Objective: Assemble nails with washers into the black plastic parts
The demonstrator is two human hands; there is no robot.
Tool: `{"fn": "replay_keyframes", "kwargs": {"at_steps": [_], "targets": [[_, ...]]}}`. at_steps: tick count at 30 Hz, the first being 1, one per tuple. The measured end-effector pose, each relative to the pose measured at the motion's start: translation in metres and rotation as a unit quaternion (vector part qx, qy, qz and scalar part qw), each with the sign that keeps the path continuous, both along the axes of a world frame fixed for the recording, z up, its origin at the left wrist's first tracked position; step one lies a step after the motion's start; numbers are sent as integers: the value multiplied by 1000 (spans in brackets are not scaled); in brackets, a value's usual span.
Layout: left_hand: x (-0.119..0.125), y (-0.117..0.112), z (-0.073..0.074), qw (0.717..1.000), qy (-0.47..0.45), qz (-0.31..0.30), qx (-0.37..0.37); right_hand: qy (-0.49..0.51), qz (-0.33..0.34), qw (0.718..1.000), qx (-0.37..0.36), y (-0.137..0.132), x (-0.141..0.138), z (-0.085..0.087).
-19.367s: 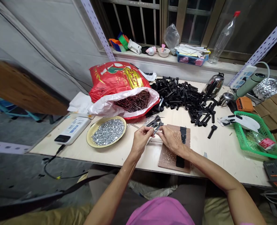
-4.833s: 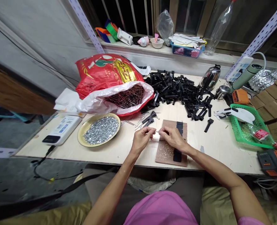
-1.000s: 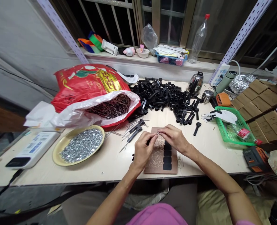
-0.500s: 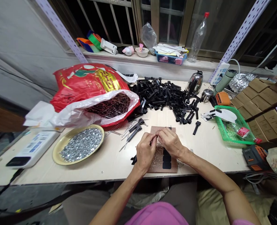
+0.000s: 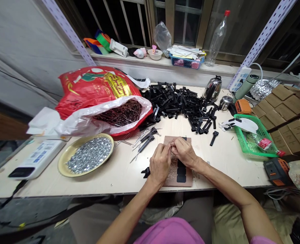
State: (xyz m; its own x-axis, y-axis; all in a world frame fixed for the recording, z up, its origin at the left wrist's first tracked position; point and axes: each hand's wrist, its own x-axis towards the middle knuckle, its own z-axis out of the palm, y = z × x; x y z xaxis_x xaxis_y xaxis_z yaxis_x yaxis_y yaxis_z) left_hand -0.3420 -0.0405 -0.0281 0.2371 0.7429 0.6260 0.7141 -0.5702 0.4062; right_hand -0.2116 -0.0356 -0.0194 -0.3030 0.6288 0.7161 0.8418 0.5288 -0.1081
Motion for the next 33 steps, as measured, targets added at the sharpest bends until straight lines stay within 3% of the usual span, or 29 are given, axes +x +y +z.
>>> {"fn": "replay_keyframes", "kwargs": {"at_steps": [6,13,16,19,22,24,28,30,33], "targets": [[-4,1,3,996,84,-16,36,-117,-108,986,-53,-7,-2,-4],[-2,0,-2,990,134,-28,-20,-163,-167,962,-145,-8,-4,-11],[-4,4,-5,993,102,-53,-15,-141,-141,955,-220,-7,0,-10],[-8,9,-8,992,37,-112,-36,-118,-71,944,-299,-7,8,-4],[-9,11,-8,984,-46,-150,-88,-91,-10,931,-353,-6,14,3],[-8,12,-6,970,-110,-165,-141,-55,-3,919,-390,-6,16,8],[-6,16,1,911,-263,-156,-276,52,-28,892,-449,-7,17,21],[-6,19,4,849,-351,-140,-368,121,-20,888,-444,-11,18,27],[-4,22,9,735,-477,-132,-464,211,-13,890,-405,-21,17,28]]}}
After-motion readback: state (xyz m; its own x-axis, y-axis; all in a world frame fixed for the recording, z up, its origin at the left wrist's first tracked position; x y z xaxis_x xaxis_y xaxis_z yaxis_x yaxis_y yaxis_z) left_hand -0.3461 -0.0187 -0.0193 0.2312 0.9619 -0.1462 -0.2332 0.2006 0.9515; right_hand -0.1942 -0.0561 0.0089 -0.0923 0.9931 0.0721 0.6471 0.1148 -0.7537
